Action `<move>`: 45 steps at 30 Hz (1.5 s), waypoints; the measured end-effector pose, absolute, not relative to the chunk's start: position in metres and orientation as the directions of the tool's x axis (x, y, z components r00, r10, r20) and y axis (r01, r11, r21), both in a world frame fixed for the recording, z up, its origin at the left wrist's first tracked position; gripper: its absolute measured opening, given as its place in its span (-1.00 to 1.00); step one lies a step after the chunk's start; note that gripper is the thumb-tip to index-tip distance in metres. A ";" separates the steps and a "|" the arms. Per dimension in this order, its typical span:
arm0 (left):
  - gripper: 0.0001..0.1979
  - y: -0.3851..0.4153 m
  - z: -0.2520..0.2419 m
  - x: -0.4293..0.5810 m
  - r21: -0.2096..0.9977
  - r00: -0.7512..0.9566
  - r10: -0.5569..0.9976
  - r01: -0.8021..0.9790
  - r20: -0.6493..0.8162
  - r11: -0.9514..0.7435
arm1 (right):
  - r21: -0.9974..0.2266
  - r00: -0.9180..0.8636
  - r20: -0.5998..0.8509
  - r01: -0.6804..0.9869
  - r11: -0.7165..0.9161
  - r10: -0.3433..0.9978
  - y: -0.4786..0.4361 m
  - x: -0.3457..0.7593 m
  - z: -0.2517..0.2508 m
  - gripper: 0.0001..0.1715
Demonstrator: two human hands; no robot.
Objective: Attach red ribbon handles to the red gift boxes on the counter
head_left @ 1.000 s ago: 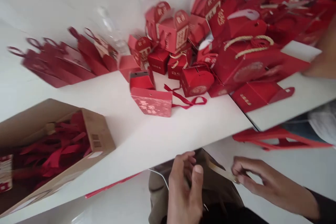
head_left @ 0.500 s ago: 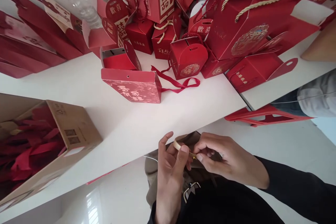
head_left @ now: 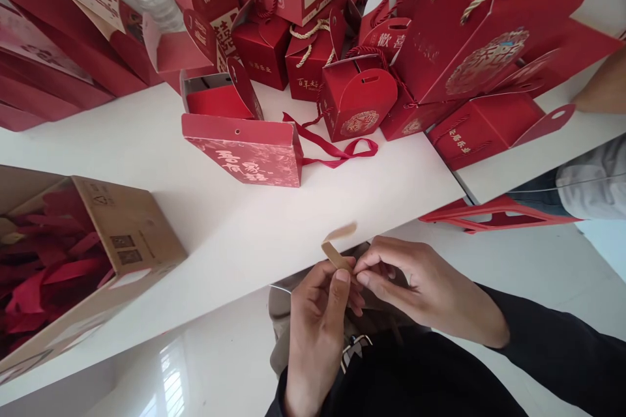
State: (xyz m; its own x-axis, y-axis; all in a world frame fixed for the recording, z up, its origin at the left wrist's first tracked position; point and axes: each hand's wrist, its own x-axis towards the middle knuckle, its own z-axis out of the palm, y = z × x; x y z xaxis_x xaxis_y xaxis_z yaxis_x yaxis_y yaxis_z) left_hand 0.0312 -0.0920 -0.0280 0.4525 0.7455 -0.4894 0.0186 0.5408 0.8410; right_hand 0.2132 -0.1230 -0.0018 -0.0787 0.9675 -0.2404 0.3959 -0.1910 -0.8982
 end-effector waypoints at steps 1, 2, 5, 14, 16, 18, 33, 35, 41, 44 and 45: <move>-0.66 -0.092 -0.028 0.031 0.846 0.457 0.749 0.016 -0.480 0.533 | -0.899 -0.075 -0.246 0.391 -0.199 0.966 -0.123 0.212 -0.002 -0.81; -0.66 -0.092 -0.028 0.032 0.848 0.458 0.752 0.009 -0.474 0.530 | -0.899 -0.071 -0.248 0.388 -0.202 0.966 -0.122 0.211 -0.003 -0.80; -0.64 -0.092 -0.028 0.035 0.843 0.425 0.765 -0.009 -0.484 0.539 | -0.896 -0.032 -0.249 0.388 -0.217 0.968 -0.122 0.208 -0.006 -0.82; -0.64 -0.091 -0.030 0.036 0.816 0.410 0.738 0.026 -0.535 0.577 | -0.891 0.028 -0.273 0.370 -0.263 0.962 -0.117 0.205 -0.003 -0.80; -0.64 -0.091 -0.030 0.035 0.819 0.427 0.737 0.017 -0.524 0.573 | -0.893 0.003 -0.339 0.315 -0.323 0.941 -0.115 0.207 -0.001 -0.77; -0.64 -0.090 -0.029 0.035 0.823 0.432 0.741 0.003 -0.514 0.569 | -0.890 -0.010 -0.383 0.270 -0.366 0.924 -0.113 0.209 0.000 -0.77; -0.78 -0.090 -0.026 0.039 0.903 0.309 0.849 0.096 -0.428 0.420 | -0.911 0.004 -0.329 0.262 -0.319 0.944 -0.111 0.206 0.002 -0.80; -0.80 -0.091 -0.026 0.039 0.905 0.284 0.860 0.128 -0.425 0.405 | -0.912 -0.010 -0.338 0.249 -0.325 0.941 -0.111 0.208 0.002 -0.80; -0.79 -0.090 -0.026 0.037 0.896 0.248 0.861 0.156 -0.443 0.416 | -0.905 -0.018 -0.388 0.198 -0.377 0.922 -0.108 0.207 0.002 -0.75; -0.72 -0.086 -0.024 0.035 0.878 0.309 0.826 0.088 -0.472 0.470 | -0.903 0.012 -0.398 0.175 -0.394 0.917 -0.106 0.205 0.001 -0.74; -0.69 -0.085 -0.024 0.035 0.867 0.341 0.807 0.050 -0.482 0.496 | -0.903 0.021 -0.397 0.168 -0.394 0.918 -0.106 0.205 0.001 -0.76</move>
State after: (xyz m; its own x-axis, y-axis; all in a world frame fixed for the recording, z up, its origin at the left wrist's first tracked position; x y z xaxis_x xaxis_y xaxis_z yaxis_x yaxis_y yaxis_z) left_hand 0.0355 -0.0846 -0.0237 0.3407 0.8073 -0.4818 0.0500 0.4961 0.8668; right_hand 0.2050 -0.1062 0.0008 0.0214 0.9177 -0.3967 0.1680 -0.3945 -0.9034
